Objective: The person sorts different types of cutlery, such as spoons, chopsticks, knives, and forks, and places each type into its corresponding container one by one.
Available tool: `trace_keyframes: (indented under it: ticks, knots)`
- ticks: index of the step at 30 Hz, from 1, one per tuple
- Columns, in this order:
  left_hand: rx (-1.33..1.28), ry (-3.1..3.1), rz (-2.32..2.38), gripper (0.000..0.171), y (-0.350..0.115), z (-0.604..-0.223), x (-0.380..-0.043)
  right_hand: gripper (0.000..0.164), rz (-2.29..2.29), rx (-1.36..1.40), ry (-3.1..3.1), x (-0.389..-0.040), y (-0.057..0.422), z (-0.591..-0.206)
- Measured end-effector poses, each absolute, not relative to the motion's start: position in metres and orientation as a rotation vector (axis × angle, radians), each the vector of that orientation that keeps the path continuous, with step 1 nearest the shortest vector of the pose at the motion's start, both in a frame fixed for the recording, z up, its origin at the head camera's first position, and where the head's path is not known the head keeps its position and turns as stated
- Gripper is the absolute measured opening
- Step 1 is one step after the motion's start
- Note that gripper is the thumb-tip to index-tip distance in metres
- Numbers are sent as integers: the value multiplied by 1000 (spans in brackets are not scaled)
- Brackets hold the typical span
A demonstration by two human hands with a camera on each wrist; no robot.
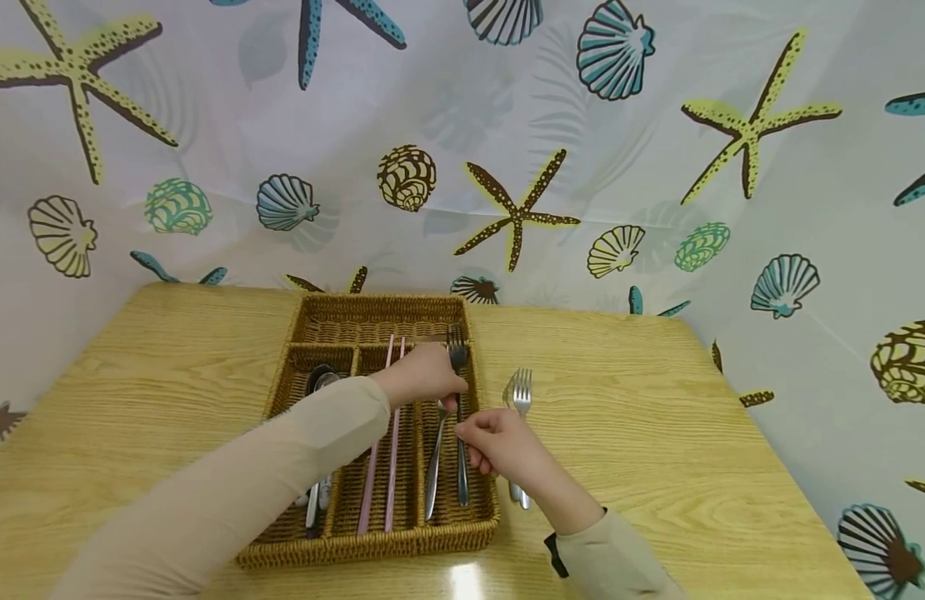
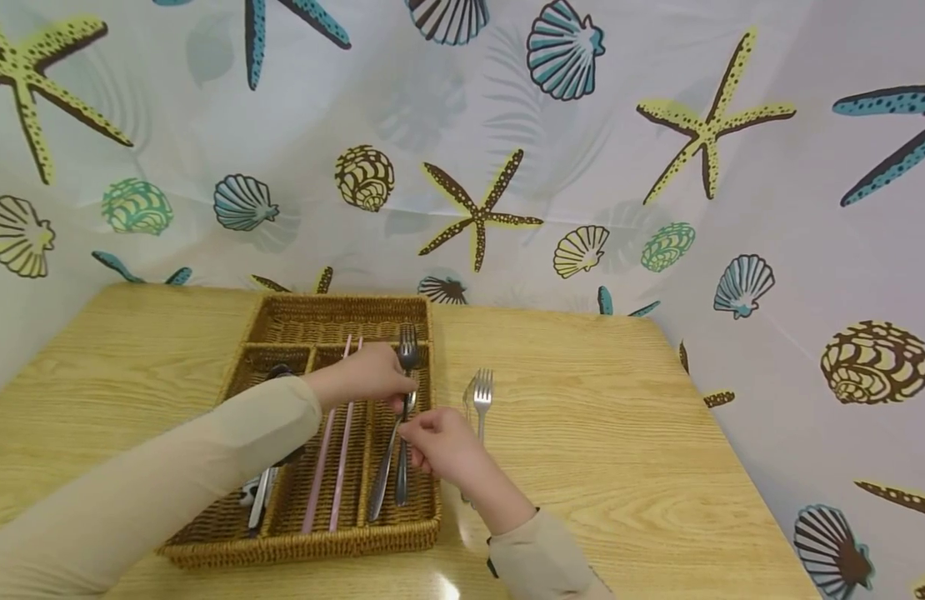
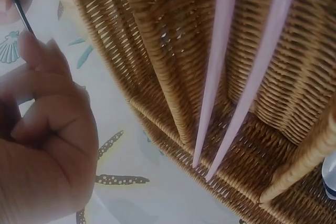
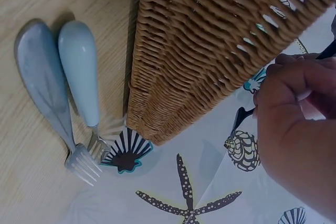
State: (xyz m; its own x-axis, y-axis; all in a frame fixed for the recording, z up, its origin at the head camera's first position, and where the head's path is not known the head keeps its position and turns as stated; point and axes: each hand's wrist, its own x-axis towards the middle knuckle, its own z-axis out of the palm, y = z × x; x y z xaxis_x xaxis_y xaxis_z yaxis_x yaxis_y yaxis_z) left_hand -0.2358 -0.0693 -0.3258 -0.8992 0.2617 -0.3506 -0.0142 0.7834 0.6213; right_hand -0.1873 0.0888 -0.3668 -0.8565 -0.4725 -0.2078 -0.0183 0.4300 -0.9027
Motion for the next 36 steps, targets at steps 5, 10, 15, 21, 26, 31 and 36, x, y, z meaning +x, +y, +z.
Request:
trace_keyframes:
  ticks: [5,10,15,21,26,31,36]
  knots:
    - [171,2517,908,41,-70,-330,-240,35,-1406,-377,2278,-190,96,-366]
    - [158,2536,847,34,-70,-335,-243,40,-1465,-245,2294,-196,111,-363]
    - [161,2544,642,38,-61,-345,-244,37,-1495,-151,2329,-200,127,-360]
    - [202,2576,330,31,-46,-358,-243,39,-1484,-110,2379,-202,140,-356]
    - [201,2573,294,31,-41,-362,-243,39,-1488,-98,2384,-201,143,-355]
    - [215,2603,215,29,-36,-363,-241,38,-1491,-88,2388,-201,143,-355]
    - [212,2644,60,26,-27,-366,-239,38,-1472,-88,2402,-203,143,-360]
